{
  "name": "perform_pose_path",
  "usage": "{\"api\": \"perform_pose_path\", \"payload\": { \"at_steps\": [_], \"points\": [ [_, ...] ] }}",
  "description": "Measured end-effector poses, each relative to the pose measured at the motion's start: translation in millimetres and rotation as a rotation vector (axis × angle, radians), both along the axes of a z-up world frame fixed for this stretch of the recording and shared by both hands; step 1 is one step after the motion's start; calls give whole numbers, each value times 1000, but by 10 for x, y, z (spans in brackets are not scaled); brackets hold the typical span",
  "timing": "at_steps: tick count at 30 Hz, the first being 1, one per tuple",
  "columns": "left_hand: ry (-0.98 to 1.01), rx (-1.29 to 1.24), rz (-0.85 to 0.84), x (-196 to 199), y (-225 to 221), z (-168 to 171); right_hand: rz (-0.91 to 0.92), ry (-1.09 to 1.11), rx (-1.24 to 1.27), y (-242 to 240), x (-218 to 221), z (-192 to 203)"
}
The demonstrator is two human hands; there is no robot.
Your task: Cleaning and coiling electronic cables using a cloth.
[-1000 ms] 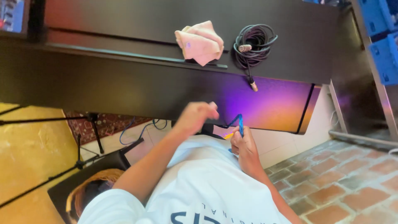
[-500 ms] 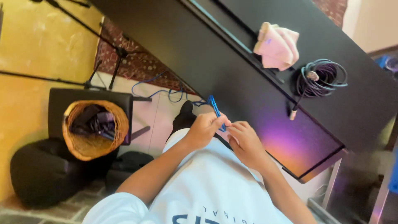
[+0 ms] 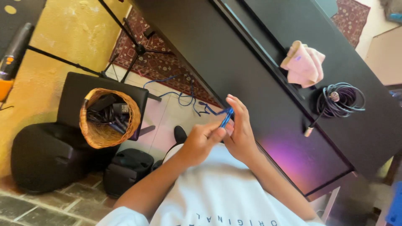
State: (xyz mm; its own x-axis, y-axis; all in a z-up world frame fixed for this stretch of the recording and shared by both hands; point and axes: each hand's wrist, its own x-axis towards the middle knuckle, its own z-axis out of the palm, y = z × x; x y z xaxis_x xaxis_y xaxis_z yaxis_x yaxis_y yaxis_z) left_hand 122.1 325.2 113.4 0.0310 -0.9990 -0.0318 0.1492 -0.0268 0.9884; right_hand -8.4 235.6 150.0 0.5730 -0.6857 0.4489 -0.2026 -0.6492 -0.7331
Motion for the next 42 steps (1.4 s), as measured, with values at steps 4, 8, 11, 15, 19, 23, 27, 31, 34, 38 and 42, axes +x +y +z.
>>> {"api": "perform_pose_path", "payload": {
  "at_steps": [4, 8, 11, 15, 19, 23, 27, 31, 34, 38, 42],
  "points": [
    [60, 3, -52, 225, 324, -26, 114, -77, 141, 102, 286, -274],
    [161, 125, -192, 440, 456, -65, 132, -190, 622, 199, 400, -758],
    [93, 67, -293, 560, 561, -183, 101, -217, 600, 240, 440, -821],
    [-28, 45, -412, 617, 591, -213, 197, -265, 534, 102, 595, -538],
    [340, 100, -472, 512, 635, -168, 424, -198, 644, 30, 754, -638],
    [383, -128, -164, 443, 585, -91, 425, -32, 961, 118, 836, -797],
    [232, -444, 281, 611, 420, 212, 440, -84, 922, 374, 662, -826],
    [-101, -383, 605, 810, 438, 285, 546, 229, 874, 366, 427, -729],
    [-589, -94, 561, 852, 462, 345, 404, 416, 487, 285, 435, -518],
    [-780, -80, 362, 816, 594, -46, 467, 232, 212, 62, 347, -604],
    [-627, 135, -50, 641, 561, -157, 728, 147, -60, -175, 362, -450]
  ]
}}
